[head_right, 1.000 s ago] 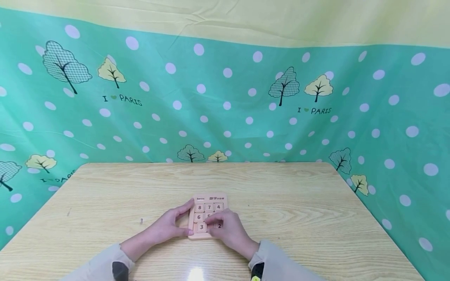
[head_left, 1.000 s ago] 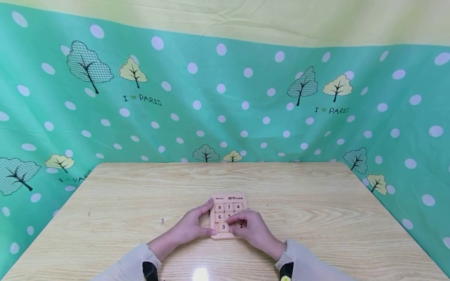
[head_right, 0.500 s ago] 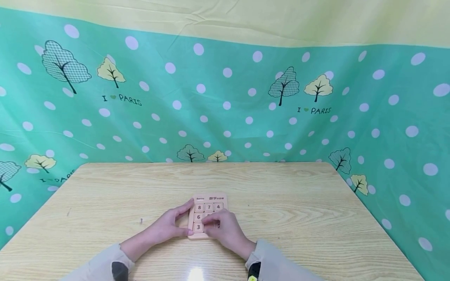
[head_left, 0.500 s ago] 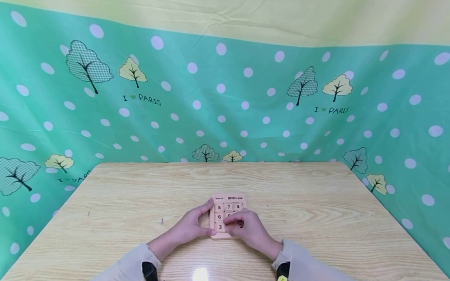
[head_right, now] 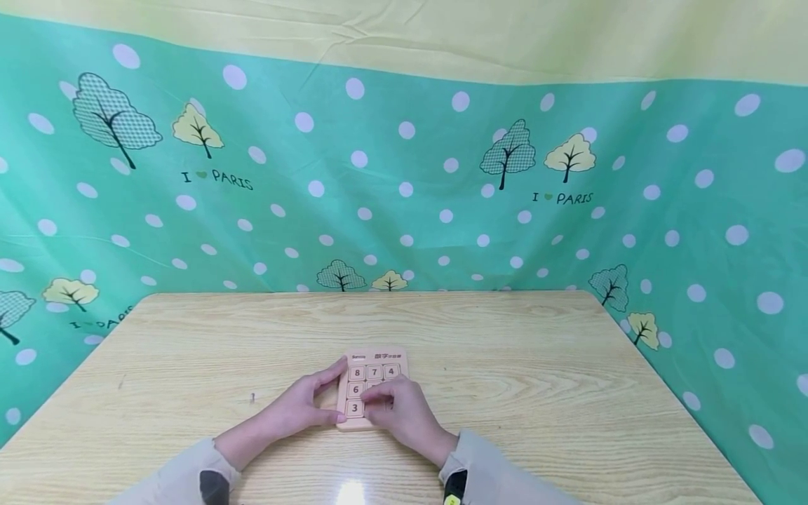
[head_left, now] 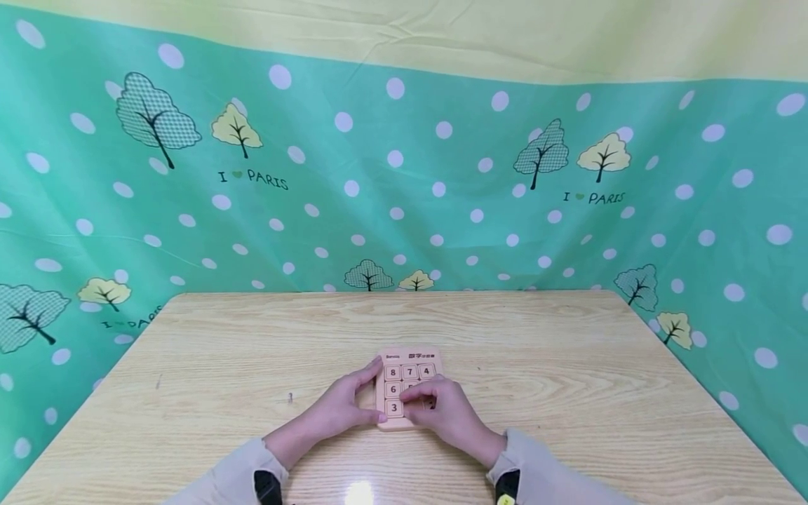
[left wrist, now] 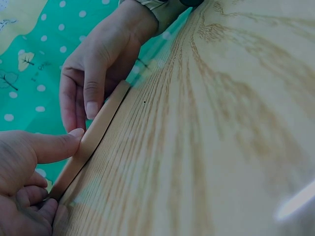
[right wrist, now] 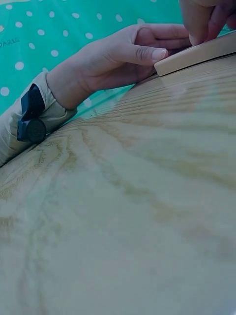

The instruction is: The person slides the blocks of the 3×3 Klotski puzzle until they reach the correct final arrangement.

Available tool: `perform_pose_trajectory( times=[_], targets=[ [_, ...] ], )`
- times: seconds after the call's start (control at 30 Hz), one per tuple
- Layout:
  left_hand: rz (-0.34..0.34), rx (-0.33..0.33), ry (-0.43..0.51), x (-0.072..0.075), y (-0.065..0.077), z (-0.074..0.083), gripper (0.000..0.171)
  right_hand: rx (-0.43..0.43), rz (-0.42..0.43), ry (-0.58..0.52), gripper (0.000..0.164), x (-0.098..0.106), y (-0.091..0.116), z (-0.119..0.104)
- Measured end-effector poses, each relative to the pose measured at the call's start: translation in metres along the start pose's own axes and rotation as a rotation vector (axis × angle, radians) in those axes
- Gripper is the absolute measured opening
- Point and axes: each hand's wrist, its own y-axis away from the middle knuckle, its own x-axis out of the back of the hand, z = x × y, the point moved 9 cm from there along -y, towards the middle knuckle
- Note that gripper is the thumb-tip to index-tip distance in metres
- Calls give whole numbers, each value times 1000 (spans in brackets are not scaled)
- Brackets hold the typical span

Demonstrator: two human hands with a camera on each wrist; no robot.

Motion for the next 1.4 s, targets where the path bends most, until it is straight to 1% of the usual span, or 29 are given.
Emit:
perform_pose_trajectory(
  times=[0.13,0.27,0.4,0.67,0.9,1.0,1.2,1.4],
  targets=[
    [-7,4,-1,-1,0,1,91,0,-13,-11,20,4,2,3],
    [-4,7,1,-1,-1,2,91,-34,-17,-40,23,12,6,9],
    [2,4,1,-1,-1,3,91,-64,-5,-65,23,20,10,15],
    [-2,4,17,-2,-2,3,92,-93,23,-90,25,35,17,26],
    [-8,16,16,-2,-1,1,93,-92,54,-11,23,46,22,30],
    [-9,13,11,-2,-1,1,93,-93,59,2,24,48,23,32],
    [-6,13,7,-2,-1,0,94,-95,55,17,24,48,23,35],
    [-1,12,6,-1,0,0,94,-97,48,22,23,46,23,33]
  ],
)
